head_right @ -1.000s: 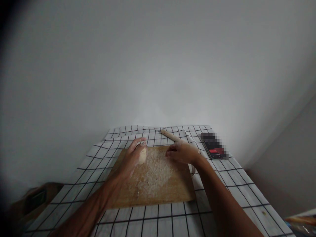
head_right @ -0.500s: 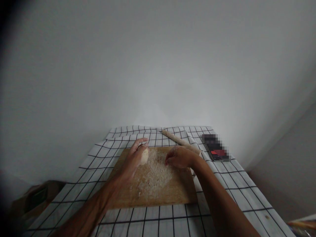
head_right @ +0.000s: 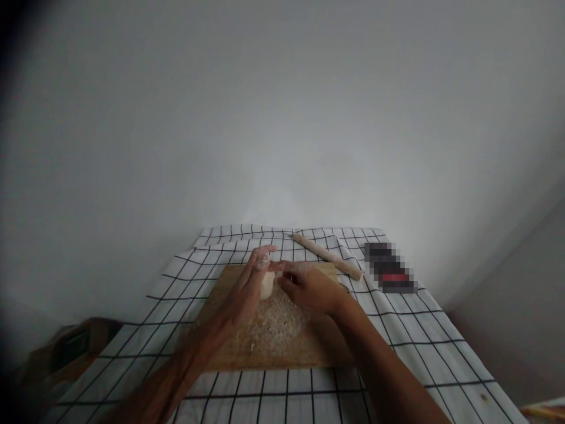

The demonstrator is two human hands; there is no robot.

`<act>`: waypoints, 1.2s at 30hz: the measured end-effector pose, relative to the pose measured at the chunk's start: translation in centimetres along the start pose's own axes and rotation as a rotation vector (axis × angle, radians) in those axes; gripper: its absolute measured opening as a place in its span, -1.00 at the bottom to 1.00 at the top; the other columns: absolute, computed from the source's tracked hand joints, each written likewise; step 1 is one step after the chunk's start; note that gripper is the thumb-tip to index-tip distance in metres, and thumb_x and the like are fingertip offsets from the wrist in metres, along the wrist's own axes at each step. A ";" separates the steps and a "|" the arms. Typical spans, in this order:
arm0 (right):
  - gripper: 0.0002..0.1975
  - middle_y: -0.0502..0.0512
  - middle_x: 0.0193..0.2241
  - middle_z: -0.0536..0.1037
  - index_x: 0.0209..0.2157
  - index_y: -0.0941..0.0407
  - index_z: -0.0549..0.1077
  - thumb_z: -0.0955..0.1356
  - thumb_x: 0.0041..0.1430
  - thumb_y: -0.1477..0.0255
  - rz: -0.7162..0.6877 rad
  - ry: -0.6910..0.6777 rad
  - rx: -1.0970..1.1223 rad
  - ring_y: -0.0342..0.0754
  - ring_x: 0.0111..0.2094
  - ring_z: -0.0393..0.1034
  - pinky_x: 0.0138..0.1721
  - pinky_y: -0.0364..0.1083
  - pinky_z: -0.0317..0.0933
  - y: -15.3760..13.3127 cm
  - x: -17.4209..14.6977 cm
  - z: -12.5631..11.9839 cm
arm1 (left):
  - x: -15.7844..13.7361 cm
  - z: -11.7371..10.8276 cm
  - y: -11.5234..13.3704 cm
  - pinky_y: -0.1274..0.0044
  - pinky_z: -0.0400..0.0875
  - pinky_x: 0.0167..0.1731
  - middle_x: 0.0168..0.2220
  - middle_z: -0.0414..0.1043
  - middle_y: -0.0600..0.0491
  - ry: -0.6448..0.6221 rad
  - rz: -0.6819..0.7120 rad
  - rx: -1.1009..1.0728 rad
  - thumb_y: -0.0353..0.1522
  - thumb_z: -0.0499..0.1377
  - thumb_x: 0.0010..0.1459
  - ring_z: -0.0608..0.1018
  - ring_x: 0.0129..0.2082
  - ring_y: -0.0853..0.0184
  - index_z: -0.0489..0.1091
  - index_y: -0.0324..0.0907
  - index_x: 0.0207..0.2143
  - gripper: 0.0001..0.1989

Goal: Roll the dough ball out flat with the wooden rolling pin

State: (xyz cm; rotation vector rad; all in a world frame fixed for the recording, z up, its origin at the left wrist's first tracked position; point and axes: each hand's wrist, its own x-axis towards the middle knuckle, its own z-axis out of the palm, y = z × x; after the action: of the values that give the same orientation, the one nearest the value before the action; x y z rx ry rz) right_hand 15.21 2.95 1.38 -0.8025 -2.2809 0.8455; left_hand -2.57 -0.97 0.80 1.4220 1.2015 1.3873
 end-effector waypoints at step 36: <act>-0.79 0.11 -0.25 0.50 -0.32 0.10 0.52 0.26 0.29 0.54 0.092 0.097 -0.204 -0.02 -0.23 0.43 -0.08 -0.06 0.25 2.8 2.5 3.5 | 3.1 -2.5 -1.3 0.53 0.28 -0.41 -0.40 0.39 0.15 0.238 0.037 0.162 -0.32 0.10 0.18 0.40 -0.48 0.37 0.35 -0.14 0.07 -0.62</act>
State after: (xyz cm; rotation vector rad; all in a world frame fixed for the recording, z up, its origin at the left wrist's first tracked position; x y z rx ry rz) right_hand 12.17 5.17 -2.10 -1.0229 -2.2832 0.6056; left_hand -5.30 2.20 0.51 1.4239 1.4754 1.5474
